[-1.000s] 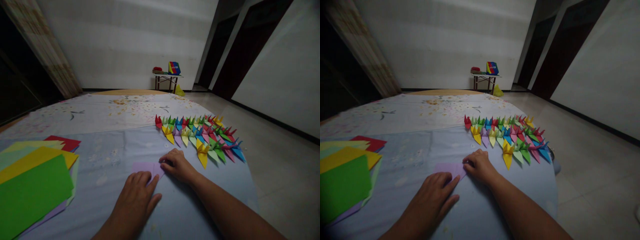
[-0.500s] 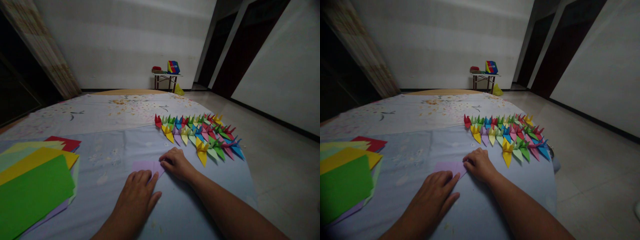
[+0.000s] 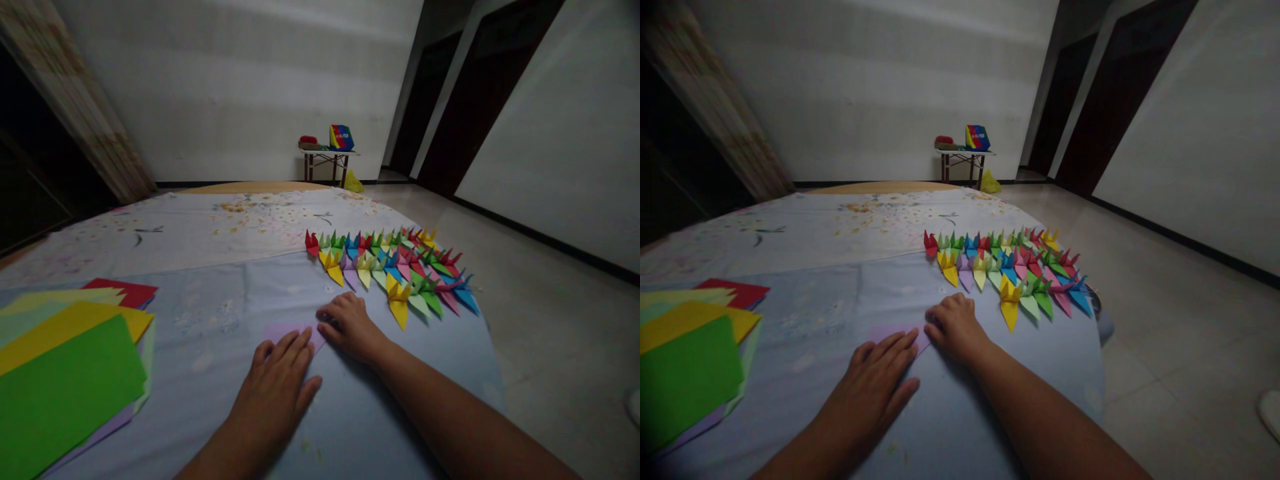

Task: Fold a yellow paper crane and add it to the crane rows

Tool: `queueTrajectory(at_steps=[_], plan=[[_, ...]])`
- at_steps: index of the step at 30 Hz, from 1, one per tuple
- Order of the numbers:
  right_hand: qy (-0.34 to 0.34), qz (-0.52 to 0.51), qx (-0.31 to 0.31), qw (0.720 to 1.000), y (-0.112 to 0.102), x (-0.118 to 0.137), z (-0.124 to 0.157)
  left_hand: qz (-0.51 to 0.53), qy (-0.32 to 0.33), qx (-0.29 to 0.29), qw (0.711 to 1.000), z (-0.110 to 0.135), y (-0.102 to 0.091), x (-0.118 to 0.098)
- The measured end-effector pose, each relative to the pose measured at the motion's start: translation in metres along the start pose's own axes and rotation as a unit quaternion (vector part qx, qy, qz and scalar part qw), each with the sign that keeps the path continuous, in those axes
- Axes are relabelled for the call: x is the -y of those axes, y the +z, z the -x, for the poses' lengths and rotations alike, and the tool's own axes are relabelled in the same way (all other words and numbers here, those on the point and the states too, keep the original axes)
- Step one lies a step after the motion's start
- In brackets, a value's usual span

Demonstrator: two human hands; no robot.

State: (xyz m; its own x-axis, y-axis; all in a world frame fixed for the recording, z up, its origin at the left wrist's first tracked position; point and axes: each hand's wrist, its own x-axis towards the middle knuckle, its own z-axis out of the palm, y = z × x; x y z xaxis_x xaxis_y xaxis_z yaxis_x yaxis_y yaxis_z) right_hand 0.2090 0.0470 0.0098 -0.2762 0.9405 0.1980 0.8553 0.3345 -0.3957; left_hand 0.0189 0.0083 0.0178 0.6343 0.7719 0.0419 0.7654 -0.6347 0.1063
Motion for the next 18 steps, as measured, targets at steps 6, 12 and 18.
queueTrajectory(at_steps=[6, 12, 18], plan=[[0.027, 0.042, -0.015, 0.999, -0.0059, -0.0038, 0.0062, 0.024, -0.008, 0.0, 1.0, -0.0025, -0.0053, -0.0013], [0.058, 0.034, -0.01, 0.998, -0.0051, -0.008, 0.007, 0.036, -0.007, -0.007, 0.999, -0.0036, -0.0048, 0.0014], [0.071, 0.02, -0.005, 0.997, -0.0037, -0.0072, 0.0061, 0.025, 0.003, -0.005, 1.0, -0.0009, -0.0021, 0.0021]])
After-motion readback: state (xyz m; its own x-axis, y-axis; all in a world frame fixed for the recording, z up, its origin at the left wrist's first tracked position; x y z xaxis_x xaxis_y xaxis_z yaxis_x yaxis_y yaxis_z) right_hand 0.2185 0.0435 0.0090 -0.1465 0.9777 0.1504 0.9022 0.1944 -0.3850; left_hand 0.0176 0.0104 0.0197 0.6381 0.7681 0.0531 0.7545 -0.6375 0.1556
